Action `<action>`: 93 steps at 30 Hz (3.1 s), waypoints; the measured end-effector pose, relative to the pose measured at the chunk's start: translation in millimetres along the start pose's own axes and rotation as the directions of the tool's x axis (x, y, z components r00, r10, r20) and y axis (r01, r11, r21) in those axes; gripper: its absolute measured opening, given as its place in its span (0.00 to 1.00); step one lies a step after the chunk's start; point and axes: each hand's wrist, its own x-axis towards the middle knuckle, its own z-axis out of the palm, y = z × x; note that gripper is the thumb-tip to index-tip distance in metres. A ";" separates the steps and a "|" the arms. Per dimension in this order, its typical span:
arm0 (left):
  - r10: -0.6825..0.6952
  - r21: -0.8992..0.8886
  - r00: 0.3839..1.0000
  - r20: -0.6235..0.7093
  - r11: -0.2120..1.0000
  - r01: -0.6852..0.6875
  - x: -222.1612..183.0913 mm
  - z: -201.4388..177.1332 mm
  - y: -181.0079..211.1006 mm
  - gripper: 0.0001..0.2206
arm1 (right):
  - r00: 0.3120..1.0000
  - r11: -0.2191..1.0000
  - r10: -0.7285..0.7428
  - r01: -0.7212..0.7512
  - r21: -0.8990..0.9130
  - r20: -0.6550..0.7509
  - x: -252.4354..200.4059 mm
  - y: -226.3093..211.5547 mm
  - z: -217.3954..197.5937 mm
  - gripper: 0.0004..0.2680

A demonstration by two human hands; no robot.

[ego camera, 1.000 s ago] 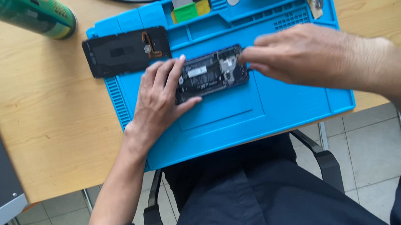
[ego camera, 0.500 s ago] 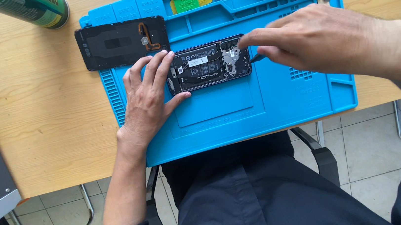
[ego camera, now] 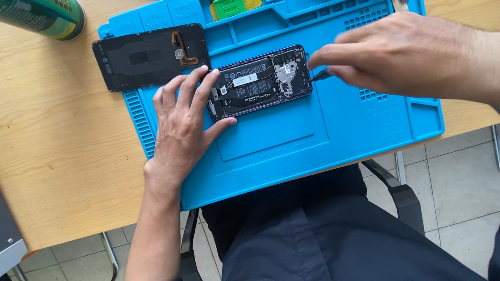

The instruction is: The person uses a screwdriver to remove screws from the internal frame of a disassembled smartphone. They carefully place the removed screws into a designated compartment on the blue work mat and continue to unscrew components from the device's chassis.

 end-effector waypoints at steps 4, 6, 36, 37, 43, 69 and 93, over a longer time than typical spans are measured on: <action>-0.008 -0.019 1.000 0.006 1.000 0.008 -0.3 0.6 -0.5 0.40 | 0.996 0.999 0.053 -0.053 0.000 0.068 -3.0 0.3 -4.4 0.17; -0.008 -0.022 1.000 0.003 1.000 0.008 0.8 0.5 -0.4 0.41 | 0.999 0.997 0.030 -0.031 0.067 0.016 -5.6 2.8 -3.8 0.10; -0.215 0.100 0.962 0.167 0.975 0.200 -54.0 -15.9 -5.4 0.44 | 0.284 0.307 0.876 0.292 0.906 -0.389 -83.4 33.7 178.0 0.06; -0.221 0.099 0.961 0.164 0.973 0.207 -53.9 -14.5 -5.6 0.45 | 0.285 0.317 0.873 0.286 0.904 -0.396 -82.8 32.4 176.5 0.06; -0.170 0.129 0.982 0.077 0.979 0.159 -25.4 -25.9 27.0 0.43 | 0.268 0.355 0.859 0.303 0.884 -0.437 -75.7 30.5 174.7 0.06; 0.130 0.023 0.990 0.054 0.991 -0.132 50.3 0.0 31.9 0.50 | 0.717 0.901 0.277 0.038 0.433 -0.640 -77.3 25.2 79.6 0.01; -0.146 -0.025 0.980 0.136 0.988 0.150 -1.9 -0.6 44.0 0.42 | 0.905 0.958 0.188 -0.083 0.276 -0.381 -74.6 20.0 59.6 0.04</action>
